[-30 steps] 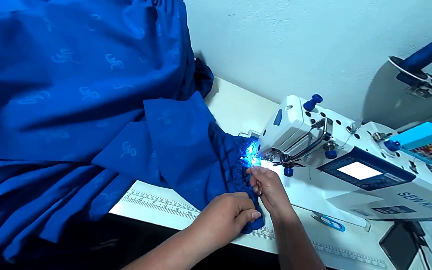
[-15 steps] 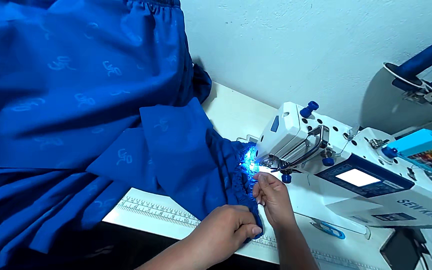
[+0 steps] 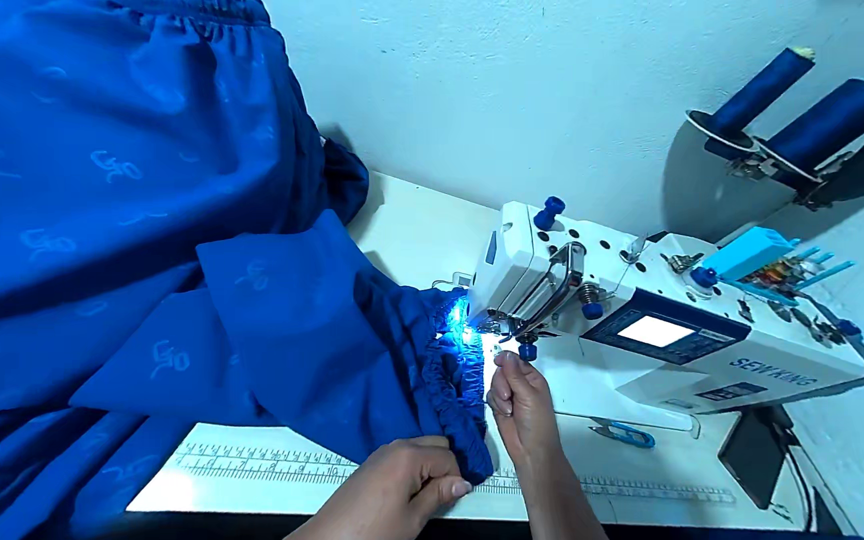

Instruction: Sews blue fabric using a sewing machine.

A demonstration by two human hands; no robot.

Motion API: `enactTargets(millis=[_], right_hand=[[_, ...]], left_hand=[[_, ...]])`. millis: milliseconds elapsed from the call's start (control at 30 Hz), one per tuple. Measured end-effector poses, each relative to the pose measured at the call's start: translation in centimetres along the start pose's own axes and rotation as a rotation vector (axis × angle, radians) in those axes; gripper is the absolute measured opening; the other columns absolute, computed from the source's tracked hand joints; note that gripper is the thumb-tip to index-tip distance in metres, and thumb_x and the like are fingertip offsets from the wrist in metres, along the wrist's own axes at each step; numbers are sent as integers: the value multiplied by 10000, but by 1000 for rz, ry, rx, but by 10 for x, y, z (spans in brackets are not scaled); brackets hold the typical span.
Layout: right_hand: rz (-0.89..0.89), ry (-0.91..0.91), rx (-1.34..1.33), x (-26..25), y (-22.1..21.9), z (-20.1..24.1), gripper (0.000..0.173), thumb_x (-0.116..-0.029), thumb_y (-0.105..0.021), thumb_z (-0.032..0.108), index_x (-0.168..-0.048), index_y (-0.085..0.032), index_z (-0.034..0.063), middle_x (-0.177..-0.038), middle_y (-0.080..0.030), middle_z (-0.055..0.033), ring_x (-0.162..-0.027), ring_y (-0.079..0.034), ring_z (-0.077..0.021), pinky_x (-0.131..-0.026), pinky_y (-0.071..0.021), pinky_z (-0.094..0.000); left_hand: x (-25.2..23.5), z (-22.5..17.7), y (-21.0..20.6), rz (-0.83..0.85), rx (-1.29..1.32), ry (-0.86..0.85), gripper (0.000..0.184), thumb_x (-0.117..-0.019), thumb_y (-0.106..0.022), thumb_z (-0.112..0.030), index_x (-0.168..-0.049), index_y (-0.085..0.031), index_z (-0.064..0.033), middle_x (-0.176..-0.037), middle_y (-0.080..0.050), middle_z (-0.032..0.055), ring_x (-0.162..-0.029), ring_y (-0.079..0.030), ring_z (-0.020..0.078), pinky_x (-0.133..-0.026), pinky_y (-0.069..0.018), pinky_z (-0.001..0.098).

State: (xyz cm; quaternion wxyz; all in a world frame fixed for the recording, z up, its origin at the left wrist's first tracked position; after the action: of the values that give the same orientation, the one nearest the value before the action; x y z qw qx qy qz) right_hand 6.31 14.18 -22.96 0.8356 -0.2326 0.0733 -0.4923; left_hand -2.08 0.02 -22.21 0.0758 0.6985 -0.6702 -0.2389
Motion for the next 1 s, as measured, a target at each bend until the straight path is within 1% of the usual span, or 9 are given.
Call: enactTargets(millis=[100,200,233,400,500,633,767,867,1000], right_hand=[[-20,103,93,-1,5,4,308,-1025,-475,18,-788,-665,70,-517,-471,85,-457,-426,29,-480,-369,-129],[17,230,234,-6,-1,1,215,-991,-595,123,-818,-718,157,-620,-538,129,-549,-437,54,-555,-376,-141],[6,226,242,-7,-2,-2,200,-995,-597,126,-841,-722,151,-639,-550,129,-560,-440,53,-564,-380,-143],[-101,62,95,-4,-11,-4,240,-1025,-535,67,-833,-678,84,-541,-383,112,-466,-327,32,-478,-282,-143],[-118,171,164,-2,4,6,203,-989,-583,60,-835,-712,94,-601,-500,100,-503,-356,37,-509,-307,-151],[-85,348,340,-1,15,21,137,-972,-641,83,-895,-754,94,-707,-635,82,-600,-503,38,-596,-433,-148],[-88,360,391,-3,15,24,137,-986,-633,92,-905,-743,78,-696,-616,73,-587,-485,37,-570,-413,-143],[-67,304,442,-7,10,18,151,-1001,-629,115,-890,-721,68,-657,-569,69,-555,-447,26,-546,-388,-160],[-33,-16,310,-20,-5,-2,137,-1011,-627,114,-935,-710,36,-608,-469,63,-500,-367,4,-497,-332,-169]], left_hand=[[-1,0,-2,-35,-14,-9,382,-1024,-563,-319,-779,-695,-57,-769,-615,28,-714,-576,66,-642,-467,208],[-5,-4,-1,-52,-43,-22,368,-1018,-571,-322,-786,-702,-68,-775,-622,17,-720,-582,52,-649,-473,194],[-4,-4,0,-62,-47,-24,360,-1016,-573,-320,-794,-709,-71,-776,-625,13,-723,-584,44,-651,-473,188],[-2,-3,1,-102,-32,-11,357,-1011,-588,-323,-813,-726,-61,-795,-651,7,-760,-590,3,-693,-470,136],[-5,-8,1,-105,-30,-33,351,-1022,-585,-318,-830,-722,-58,-823,-663,8,-800,-603,-2,-725,-481,131],[-14,-11,-5,-121,-25,-48,351,-1030,-579,-335,-850,-733,-76,-868,-694,-7,-845,-629,-17,-763,-501,126],[-20,-17,-13,-119,-46,-63,343,-1028,-582,-335,-858,-736,-80,-871,-698,-7,-847,-633,-18,-761,-503,120],[-19,-16,-14,-121,-60,-59,344,-1029,-581,-328,-858,-735,-73,-865,-701,0,-842,-633,-18,-762,-501,119],[-21,-18,-13,-115,-71,-47,336,-1028,-584,-319,-854,-731,-72,-858,-687,-10,-828,-617,-29,-747,-492,109]])
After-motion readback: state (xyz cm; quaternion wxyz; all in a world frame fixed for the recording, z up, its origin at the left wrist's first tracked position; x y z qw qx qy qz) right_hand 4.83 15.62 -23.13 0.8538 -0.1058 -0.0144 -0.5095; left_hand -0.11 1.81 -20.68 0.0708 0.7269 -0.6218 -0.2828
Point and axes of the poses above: each hand's wrist, its own x-axis away from the middle knuckle, its own y-axis out of the back of the hand, z = x × y, the point moved 7 cm from there along -x, towards the middle knuckle
